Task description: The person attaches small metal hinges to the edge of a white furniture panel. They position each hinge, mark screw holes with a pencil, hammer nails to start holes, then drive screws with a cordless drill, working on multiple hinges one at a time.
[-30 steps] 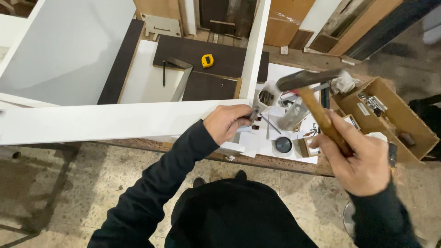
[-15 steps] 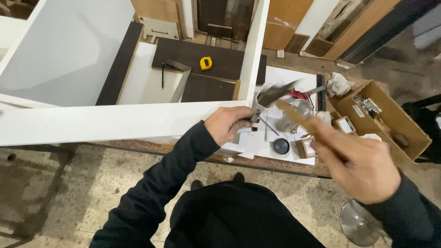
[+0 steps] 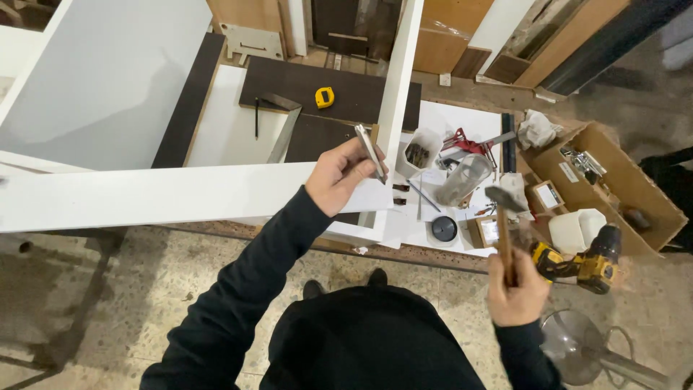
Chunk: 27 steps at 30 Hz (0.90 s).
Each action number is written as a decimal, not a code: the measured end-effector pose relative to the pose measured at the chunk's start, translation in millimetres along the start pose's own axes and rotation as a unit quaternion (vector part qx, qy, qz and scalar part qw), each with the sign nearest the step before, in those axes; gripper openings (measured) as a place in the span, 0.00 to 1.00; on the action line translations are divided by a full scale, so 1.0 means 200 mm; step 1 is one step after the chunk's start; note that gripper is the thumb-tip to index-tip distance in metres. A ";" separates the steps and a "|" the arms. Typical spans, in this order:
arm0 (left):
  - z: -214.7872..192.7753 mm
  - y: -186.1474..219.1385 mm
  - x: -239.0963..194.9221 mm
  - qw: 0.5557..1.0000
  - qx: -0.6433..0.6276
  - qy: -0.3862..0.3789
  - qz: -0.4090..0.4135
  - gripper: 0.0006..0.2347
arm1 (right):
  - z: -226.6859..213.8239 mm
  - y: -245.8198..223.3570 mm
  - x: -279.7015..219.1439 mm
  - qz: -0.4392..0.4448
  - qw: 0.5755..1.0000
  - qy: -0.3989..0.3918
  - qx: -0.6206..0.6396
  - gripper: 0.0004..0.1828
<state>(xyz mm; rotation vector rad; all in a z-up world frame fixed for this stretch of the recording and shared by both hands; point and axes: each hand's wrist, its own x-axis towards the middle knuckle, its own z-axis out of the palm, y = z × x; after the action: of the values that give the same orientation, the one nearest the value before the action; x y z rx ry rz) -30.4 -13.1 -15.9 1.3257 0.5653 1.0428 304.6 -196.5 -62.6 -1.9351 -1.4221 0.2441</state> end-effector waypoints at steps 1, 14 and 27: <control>-0.01 0.01 0.00 1.000 0.000 -0.001 -0.002 0.06 | 0.08 0.11 -0.06 0.002 1.000 0.000 0.000 0.12; 0.41 0.27 -0.04 0.967 0.243 0.075 0.015 0.05 | 0.34 0.98 -0.42 0.231 0.967 0.036 -0.098 0.21; 0.79 -1.84 -0.09 0.822 0.453 0.087 -0.332 0.10 | 0.70 1.80 0.16 0.165 0.982 0.059 -0.073 0.22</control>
<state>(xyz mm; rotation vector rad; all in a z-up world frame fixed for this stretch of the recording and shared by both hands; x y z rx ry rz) 199.2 -77.8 -337.2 1.6296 1.6734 0.2644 513.8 -158.2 -386.0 -2.2650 -1.0624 0.1776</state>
